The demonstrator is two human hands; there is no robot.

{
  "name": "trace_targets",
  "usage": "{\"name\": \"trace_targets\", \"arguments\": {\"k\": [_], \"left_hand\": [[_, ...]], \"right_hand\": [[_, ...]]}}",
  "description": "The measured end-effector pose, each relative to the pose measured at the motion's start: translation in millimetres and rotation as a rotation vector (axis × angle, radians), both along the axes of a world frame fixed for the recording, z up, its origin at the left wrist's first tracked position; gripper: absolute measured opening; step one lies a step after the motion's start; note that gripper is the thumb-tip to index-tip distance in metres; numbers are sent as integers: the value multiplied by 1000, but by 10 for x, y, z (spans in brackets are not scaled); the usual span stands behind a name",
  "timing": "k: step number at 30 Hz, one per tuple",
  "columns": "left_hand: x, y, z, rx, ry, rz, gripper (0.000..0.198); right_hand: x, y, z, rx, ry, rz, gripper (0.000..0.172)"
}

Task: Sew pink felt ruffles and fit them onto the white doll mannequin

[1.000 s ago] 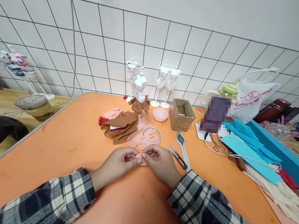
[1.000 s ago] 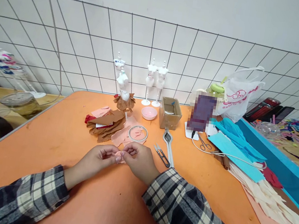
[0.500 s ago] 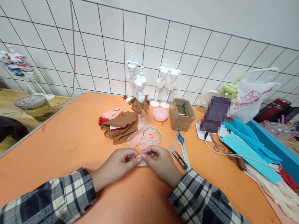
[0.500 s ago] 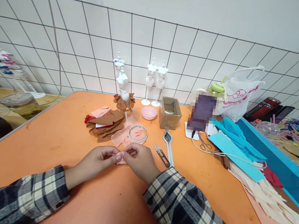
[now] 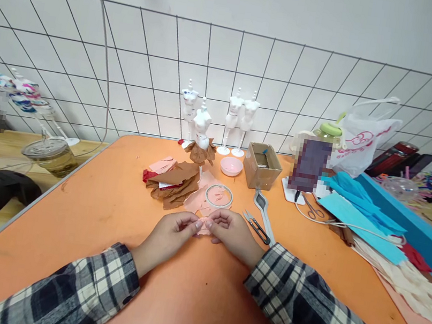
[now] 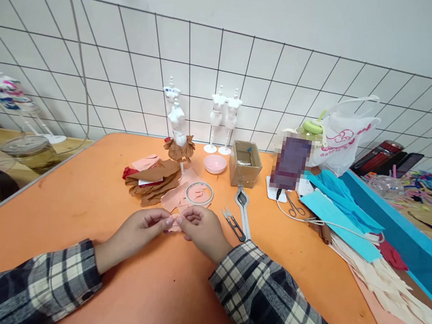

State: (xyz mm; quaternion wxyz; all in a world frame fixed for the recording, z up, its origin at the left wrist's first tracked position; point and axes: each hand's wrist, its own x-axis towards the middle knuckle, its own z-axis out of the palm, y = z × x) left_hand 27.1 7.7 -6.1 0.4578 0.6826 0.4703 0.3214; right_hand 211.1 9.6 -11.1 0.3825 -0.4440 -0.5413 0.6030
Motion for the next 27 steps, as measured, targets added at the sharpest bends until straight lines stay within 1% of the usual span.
{"name": "trace_targets", "arguments": {"k": [3,4,6,9,12,15,19,22,25,27], "left_hand": [[-12,5,9,75,-16,73,35],[-14,9,13,92,-24,78,36],[-17,18,21,114,-6,67,30],[-19,30,28,98,38,46,25],[-19,27,23,53,30,37,25],[-13,9,10,43,21,17,26],[-11,6,1,35,46,-3,29],[-30,34,16,62,51,35,30],[-61,55,45,204,41,128,24],[-77,52,61,318,79,132,21]], "right_hand": [[-12,-8,-7,41,4,-19,24],[-17,-12,-9,60,-3,-21,23],[-24,-17,-10,86,-19,-11,21],[-22,-16,-5,104,-61,8,19],[-14,-5,-12,209,-139,-16,16],[-19,6,-43,269,-149,-48,18],[-19,19,-65,224,-109,-44,13],[1,29,-44,112,-3,-47,20],[12,31,-23,17,47,-37,28],[8,27,-18,17,35,-29,31]]}}
